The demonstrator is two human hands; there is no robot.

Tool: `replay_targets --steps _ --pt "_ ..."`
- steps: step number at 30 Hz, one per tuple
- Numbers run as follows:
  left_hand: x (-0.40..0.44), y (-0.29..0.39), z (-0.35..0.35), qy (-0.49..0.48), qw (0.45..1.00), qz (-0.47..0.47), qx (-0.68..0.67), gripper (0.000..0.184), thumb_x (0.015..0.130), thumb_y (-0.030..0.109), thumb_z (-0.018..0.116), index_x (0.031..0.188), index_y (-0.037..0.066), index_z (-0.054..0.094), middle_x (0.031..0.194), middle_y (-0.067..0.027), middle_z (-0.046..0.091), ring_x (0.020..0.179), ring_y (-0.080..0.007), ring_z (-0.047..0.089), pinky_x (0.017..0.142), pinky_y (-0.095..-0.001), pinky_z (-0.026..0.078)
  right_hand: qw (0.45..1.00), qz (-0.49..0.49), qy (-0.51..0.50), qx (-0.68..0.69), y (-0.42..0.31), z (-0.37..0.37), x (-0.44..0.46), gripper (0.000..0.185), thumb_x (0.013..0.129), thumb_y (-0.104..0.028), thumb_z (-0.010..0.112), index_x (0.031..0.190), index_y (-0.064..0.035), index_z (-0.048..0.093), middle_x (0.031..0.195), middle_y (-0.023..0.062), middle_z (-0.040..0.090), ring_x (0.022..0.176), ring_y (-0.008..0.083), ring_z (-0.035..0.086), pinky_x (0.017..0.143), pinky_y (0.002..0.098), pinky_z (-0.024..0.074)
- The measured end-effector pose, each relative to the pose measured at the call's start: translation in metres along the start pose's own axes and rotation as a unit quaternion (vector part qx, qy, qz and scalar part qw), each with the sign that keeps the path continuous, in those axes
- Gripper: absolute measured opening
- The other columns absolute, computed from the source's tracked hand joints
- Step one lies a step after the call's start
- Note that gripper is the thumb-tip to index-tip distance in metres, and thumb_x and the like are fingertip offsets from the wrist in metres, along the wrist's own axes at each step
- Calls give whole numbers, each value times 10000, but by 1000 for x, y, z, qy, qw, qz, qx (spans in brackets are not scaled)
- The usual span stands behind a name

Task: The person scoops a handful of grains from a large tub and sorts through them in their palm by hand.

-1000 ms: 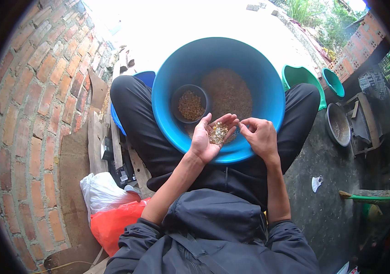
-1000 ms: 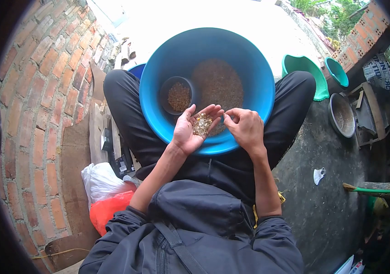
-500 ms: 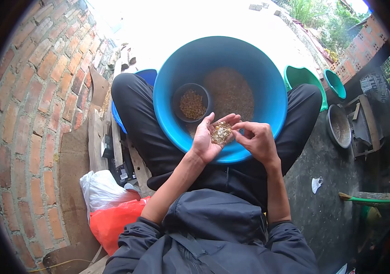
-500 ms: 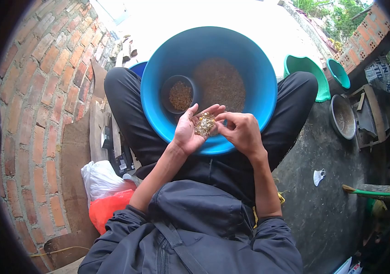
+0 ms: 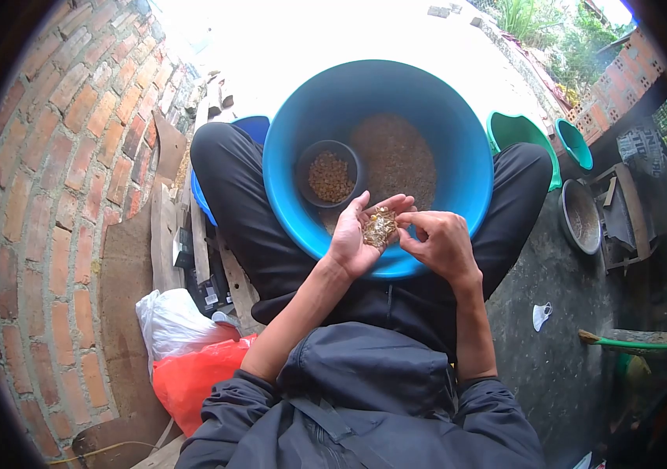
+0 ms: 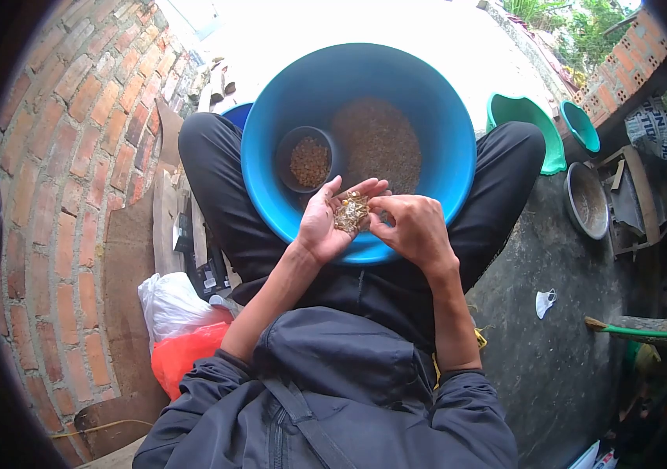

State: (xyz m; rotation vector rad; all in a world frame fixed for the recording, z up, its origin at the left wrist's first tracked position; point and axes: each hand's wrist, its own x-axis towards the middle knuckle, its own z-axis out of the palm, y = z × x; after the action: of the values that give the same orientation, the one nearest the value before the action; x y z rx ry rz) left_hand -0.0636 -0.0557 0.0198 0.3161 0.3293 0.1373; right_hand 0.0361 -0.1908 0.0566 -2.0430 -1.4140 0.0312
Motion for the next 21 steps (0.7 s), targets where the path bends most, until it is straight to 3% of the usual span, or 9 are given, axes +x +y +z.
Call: replay_targets --steps 9,21 --pt "3 0 -5 -5 1000 -8 3 600 1034 411 256 1269 -55 551 1302 -166 592 1236 -272 542 1031 -378 449 999 -16 -29 -27 1 -4 2 114 759 -175 704 820 -78 707 742 118 684 695 281 671 664 379 521" --pt "3 0 -6 -12 1000 -15 13 597 1034 411 268 1258 -61 558 1289 -158 603 1108 -243 613 986 -362 473 997 -33 -63 -39 4 -8 12 117 730 -181 708 793 -82 714 693 115 673 685 276 677 665 377 526"
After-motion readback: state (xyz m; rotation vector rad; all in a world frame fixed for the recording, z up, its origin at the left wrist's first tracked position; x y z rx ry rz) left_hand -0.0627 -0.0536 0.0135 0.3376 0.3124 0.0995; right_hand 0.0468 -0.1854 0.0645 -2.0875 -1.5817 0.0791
